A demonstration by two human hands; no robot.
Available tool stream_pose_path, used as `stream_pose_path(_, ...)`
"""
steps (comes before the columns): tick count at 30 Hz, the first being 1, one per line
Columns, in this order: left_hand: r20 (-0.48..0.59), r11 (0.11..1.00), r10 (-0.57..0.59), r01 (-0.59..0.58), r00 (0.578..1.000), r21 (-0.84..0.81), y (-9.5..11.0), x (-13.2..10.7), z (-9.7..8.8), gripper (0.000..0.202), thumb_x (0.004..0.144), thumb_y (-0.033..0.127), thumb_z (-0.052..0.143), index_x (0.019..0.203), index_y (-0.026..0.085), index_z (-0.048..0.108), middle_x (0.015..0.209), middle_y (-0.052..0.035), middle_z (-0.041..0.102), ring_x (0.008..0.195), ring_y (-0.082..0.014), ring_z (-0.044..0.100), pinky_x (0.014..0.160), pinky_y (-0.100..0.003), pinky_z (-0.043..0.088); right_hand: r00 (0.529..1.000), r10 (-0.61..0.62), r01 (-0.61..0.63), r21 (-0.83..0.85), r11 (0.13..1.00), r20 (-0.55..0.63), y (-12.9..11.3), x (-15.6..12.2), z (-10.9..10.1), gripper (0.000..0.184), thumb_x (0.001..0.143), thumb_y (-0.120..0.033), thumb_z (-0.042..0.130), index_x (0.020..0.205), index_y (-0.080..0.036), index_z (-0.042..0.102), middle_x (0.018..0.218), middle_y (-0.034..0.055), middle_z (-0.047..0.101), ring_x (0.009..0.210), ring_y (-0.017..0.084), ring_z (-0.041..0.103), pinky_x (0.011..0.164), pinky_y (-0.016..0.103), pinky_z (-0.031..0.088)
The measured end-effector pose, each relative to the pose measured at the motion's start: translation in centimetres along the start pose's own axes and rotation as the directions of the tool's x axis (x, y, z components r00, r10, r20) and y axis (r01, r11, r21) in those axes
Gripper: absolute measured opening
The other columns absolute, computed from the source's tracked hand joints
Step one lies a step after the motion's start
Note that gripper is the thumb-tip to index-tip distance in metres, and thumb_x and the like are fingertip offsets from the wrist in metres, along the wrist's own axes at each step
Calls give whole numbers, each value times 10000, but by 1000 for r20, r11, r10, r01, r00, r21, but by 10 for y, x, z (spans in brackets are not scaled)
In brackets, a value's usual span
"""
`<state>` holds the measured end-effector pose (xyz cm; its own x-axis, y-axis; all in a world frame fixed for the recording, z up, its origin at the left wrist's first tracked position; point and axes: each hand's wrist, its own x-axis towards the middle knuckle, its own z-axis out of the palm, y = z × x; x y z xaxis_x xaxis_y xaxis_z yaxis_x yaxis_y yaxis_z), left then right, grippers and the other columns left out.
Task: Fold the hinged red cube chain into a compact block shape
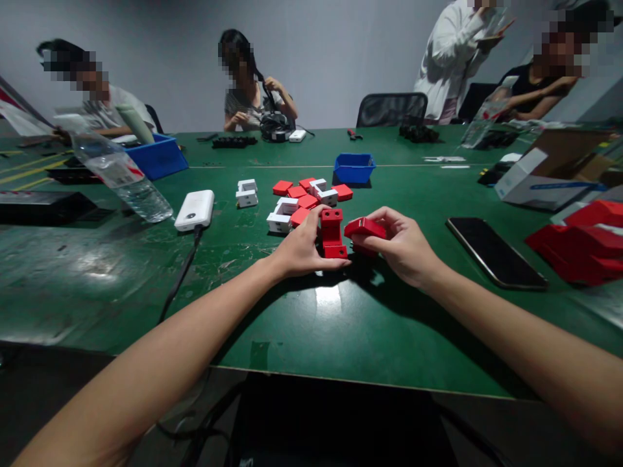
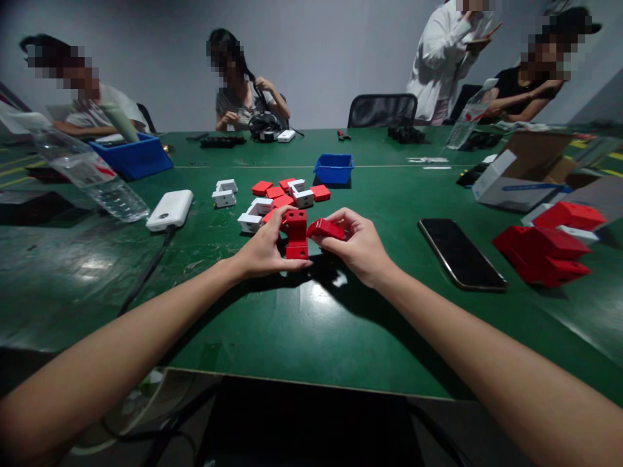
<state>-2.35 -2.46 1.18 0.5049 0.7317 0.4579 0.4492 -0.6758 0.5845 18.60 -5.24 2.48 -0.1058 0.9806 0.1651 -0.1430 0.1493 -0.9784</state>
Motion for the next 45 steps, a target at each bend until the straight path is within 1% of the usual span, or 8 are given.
stream_pose_path(11,-6,1000,18,-18,1000,1,-1,0,1,926,629,474,839,1350,193,331,1282,-155,559,1139,-318,608,1001,-491,499,993,-91,98,-96,991,73,-2,0,1,289,572,-234,886,806,-190,722,878,33,740,798,167,674,743,315,564)
stream_pose_path(18,-9,1000,17,-17,1000,0,-1,0,1,910,640,440,830,1352,186,325,1296,-158,560,1174,-315,594,1021,-480,490,983,-157,166,-112,980,91,0,2,0,211,577,-195,863,766,-208,770,899,34,752,887,188,696,852,340,571)
stream_pose_path(27,-5,1000,18,-18,1000,-1,-2,0,1,962,621,489,850,1363,164,330,1318,-189,548,1183,-333,598,1032,-500,484,1000,-5,5,-34,999,2,-1,1,4,373,554,-246,881,894,-203,734,849,17,758,723,176,698,684,316,576)
stream_pose_path(31,-5,1000,12,-12,1000,-6,-2,0,1,972,614,516,854,1357,170,331,1317,-190,551,1175,-328,600,1023,-505,490,1000,6,-5,-82,997,6,-4,0,4,390,638,-332,866,952,-189,684,760,8,728,582,131,638,540,255,519)
stream_pose_path(34,2,1000,0,0,1000,-12,-2,0,1,971,612,519,853,1355,174,332,1309,-188,556,1162,-326,606,1013,-502,496,1000,22,-21,-104,994,6,-4,0,3,501,695,-397,840,1101,-203,619,690,-16,690,500,112,589,458,223,456)
stream_pose_path(37,0,1000,7,-7,1000,-10,-1,0,0,977,613,517,852,1359,166,328,1318,-195,551,1170,-327,602,1023,-503,490,999,36,-36,-72,997,5,-2,0,2,614,681,-387,853,1196,-224,562,729,-20,689,526,114,608,463,213,460)
stream_pose_path(41,2,1000,10,-10,1000,-16,-2,0,0,987,615,516,855,1367,159,324,1326,-203,549,1187,-332,593,1032,-516,484,998,58,-59,10,998,33,-1,0,3,715,593,-284,903,1195,-245,520,846,-12,707,623,122,649,557,227,526)
stream_pose_path(45,-1,1000,7,-7,1000,-16,-2,0,0,987,614,522,854,1373,176,326,1316,-185,558,1166,-330,607,1015,-523,497,999,39,-39,-4,999,26,-1,0,3,663,571,-271,909,1108,-240,522,870,-7,703,704,144,670,640,260,557)
